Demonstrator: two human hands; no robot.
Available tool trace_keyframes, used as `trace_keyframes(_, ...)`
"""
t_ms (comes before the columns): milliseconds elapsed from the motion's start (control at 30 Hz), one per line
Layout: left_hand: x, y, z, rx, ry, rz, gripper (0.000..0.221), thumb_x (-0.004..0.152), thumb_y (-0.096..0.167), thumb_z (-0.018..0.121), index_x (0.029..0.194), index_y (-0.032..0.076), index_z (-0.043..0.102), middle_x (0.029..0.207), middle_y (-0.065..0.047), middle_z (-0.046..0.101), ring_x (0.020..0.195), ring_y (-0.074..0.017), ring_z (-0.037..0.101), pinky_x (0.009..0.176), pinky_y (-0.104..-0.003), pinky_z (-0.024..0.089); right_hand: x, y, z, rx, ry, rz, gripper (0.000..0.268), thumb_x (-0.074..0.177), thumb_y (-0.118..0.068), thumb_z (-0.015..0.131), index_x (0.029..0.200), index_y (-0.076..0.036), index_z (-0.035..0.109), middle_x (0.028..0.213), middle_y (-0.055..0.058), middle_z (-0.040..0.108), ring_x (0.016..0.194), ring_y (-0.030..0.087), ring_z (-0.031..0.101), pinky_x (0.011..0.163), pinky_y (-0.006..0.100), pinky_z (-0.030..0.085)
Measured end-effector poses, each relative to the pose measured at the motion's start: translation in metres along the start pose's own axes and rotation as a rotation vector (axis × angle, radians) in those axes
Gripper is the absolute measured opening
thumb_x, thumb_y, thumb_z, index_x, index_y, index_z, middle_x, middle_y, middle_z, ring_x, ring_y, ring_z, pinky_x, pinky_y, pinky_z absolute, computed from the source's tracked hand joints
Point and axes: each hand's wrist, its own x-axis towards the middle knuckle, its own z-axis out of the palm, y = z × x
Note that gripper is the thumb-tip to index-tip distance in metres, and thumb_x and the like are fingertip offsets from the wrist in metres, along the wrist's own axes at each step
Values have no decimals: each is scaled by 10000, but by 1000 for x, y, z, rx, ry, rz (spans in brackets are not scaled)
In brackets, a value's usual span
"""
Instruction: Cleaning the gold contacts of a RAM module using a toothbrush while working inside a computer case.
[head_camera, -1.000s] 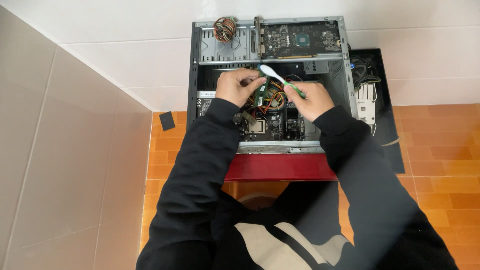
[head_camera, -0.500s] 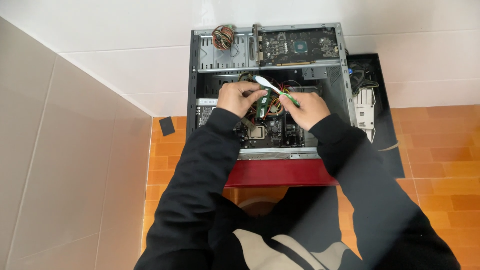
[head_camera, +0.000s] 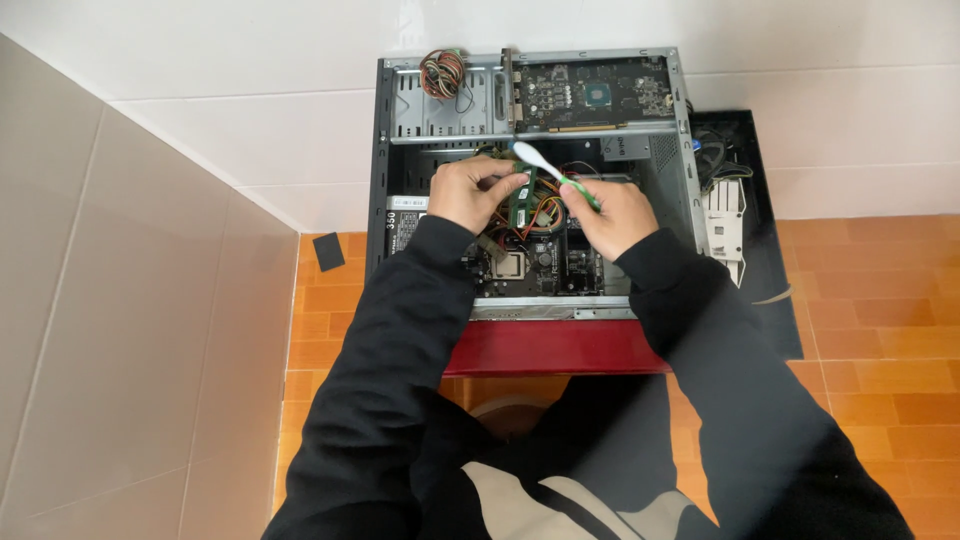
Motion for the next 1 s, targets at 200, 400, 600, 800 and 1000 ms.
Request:
trace_keyframes(200, 2, 1, 0, 21, 12, 15, 107, 891, 293, 850, 960, 220, 816, 854, 17, 789, 799, -244, 762, 712, -372, 611, 1, -1, 2, 20, -6, -18, 470, 1106, -385, 499, 712, -146, 591, 479, 83, 519, 536, 329, 605, 591, 395, 470)
trace_keyframes(400, 0, 12, -2, 61, 29, 31, 133, 885, 277, 849, 917, 160, 795, 781, -17, 760, 779, -302, 748, 699, -423, 599, 0, -4, 1, 40, -14, -35, 462, 1100, -387, 515, 715, -148, 602, 493, 103, 531, 560, 353, 616, 597, 414, 479)
trace_keyframes(600, 2, 14, -7, 67, 62, 46, 116, 905, 264, 822, 869, 180, 749, 751, -18, 721, 759, -309, 730, 681, -439, 603, 2, 4, 4, 61, -5, -4, 447, 1091, -383, 538, 714, -151, 604, 499, 102, 530, 555, 332, 596, 612, 398, 465)
trace_keyframes(800, 1, 8, -6, 49, 79, 50, 131, 941, 264, 790, 863, 191, 712, 732, 5, 688, 733, -278, 716, 668, -416, 601, 5, -4, -3, 49, 42, -7, 432, 1106, -368, 518, 731, -172, 603, 500, 75, 529, 568, 315, 613, 603, 383, 468)
trace_keyframes(1000, -1, 14, -11, 3, 80, 82, 162, 952, 227, 786, 862, 144, 681, 732, -45, 666, 741, -296, 716, 636, -401, 609, 4, 3, -1, 49, 32, 24, 434, 1099, -394, 525, 740, -176, 634, 530, 90, 562, 611, 329, 628, 649, 389, 484)
